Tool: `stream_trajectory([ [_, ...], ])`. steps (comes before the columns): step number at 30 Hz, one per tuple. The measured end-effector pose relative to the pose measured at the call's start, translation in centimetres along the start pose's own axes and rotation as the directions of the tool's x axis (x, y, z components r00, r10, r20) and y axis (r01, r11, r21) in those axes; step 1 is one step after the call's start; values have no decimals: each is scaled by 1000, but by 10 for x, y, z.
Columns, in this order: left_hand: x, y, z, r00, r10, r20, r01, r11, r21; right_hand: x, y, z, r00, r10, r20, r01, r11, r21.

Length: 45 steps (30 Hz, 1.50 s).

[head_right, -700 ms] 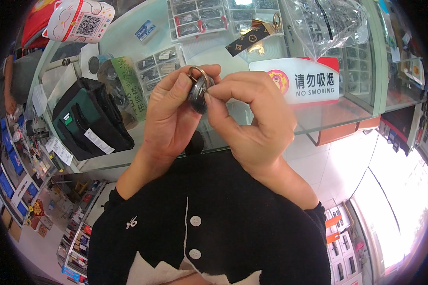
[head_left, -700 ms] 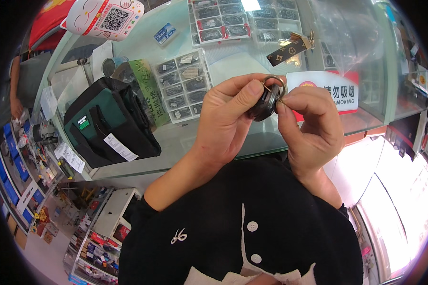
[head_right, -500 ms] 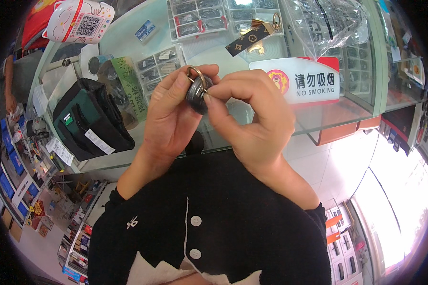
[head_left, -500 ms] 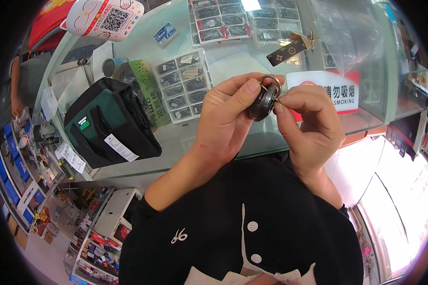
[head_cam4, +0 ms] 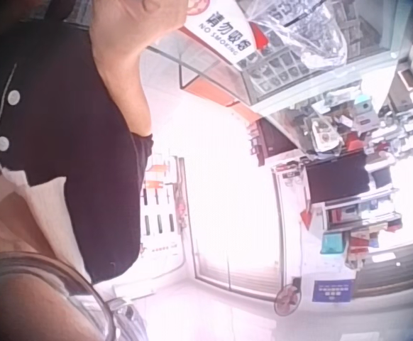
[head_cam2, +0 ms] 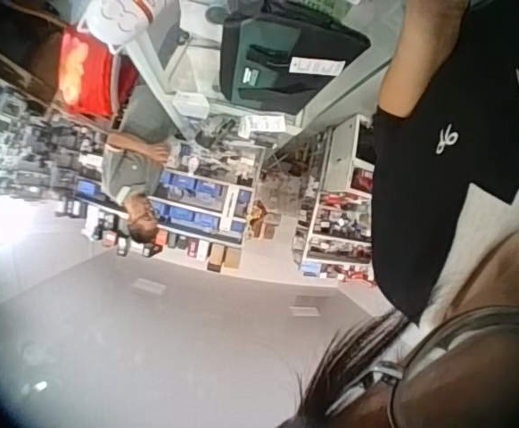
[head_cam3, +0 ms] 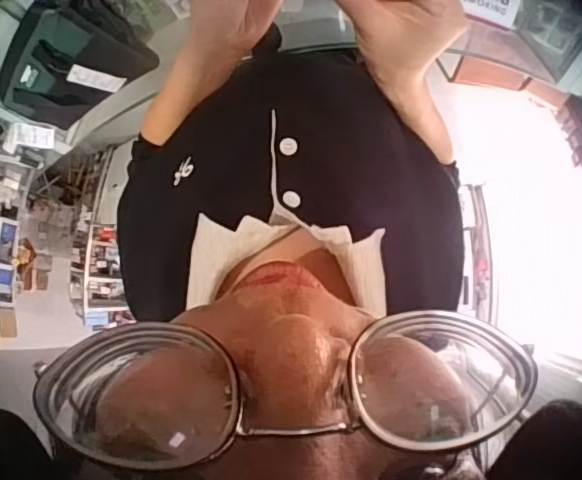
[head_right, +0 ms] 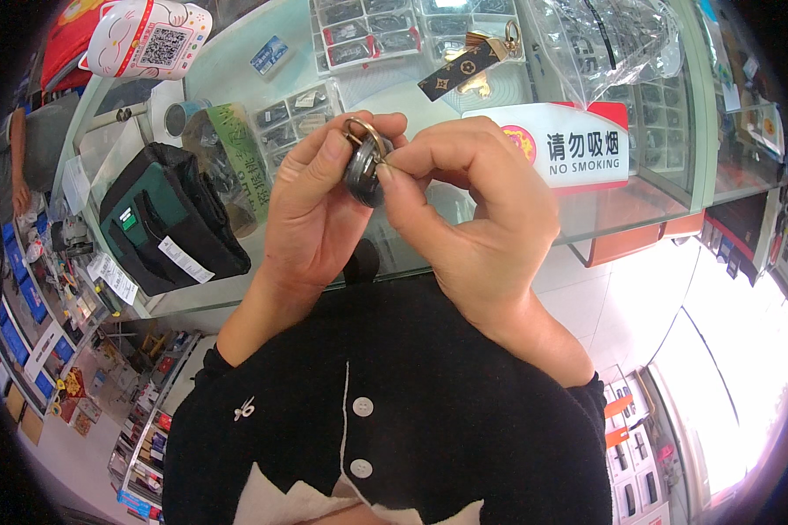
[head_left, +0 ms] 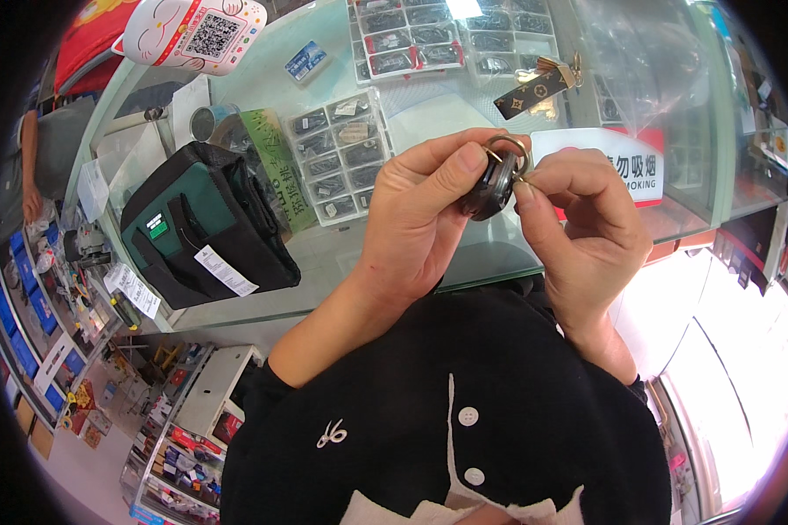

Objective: The person manipulates a black car key fob and a small metal key ring using a thin metal tool and a blue-handled screwdriver. They attempt to open the fob, remove the ring, and reattach it while working at a glass display counter in a cluttered workshop.

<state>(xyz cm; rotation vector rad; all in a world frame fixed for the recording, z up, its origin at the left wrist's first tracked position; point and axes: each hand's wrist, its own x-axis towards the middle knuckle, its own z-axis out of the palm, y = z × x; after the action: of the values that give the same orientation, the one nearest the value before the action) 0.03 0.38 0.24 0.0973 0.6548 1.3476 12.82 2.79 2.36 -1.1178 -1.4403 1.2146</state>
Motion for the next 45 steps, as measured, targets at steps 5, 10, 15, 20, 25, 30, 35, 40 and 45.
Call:
stream_trajectory([
  [5,0,0,0,1000,3,6,-3,1000,-8,1,-1,0,1000,-22,0,22,1000,-7],
  [10,0,2,-2,1000,18,18,-20,995,102,1,-2,-1,1000,5,8,-5,1000,8],
  [15,-1,2,0,999,53,2,-52,985,166,-2,-1,-2,992,123,20,-125,988,86],
  [20,-2,1,7,989,146,-27,-137,967,217,-5,5,0,989,149,13,-149,984,94],
  [25,-1,0,8,978,208,-30,-186,922,339,-7,10,4,994,113,1,-113,992,64],
  [30,-1,-4,6,972,225,-68,-190,921,339,-9,16,10,991,133,-5,-133,990,47],
  [35,0,-7,4,964,246,-100,-203,925,321,-9,19,12,985,171,-10,-171,985,9],
  [40,1,-8,0,960,254,-120,-191,903,384,-7,22,12,984,179,-18,-180,983,-35],
  [45,1,-11,-2,947,234,-219,-147,925,351,-13,21,13,979,202,6,-202,977,70],
])
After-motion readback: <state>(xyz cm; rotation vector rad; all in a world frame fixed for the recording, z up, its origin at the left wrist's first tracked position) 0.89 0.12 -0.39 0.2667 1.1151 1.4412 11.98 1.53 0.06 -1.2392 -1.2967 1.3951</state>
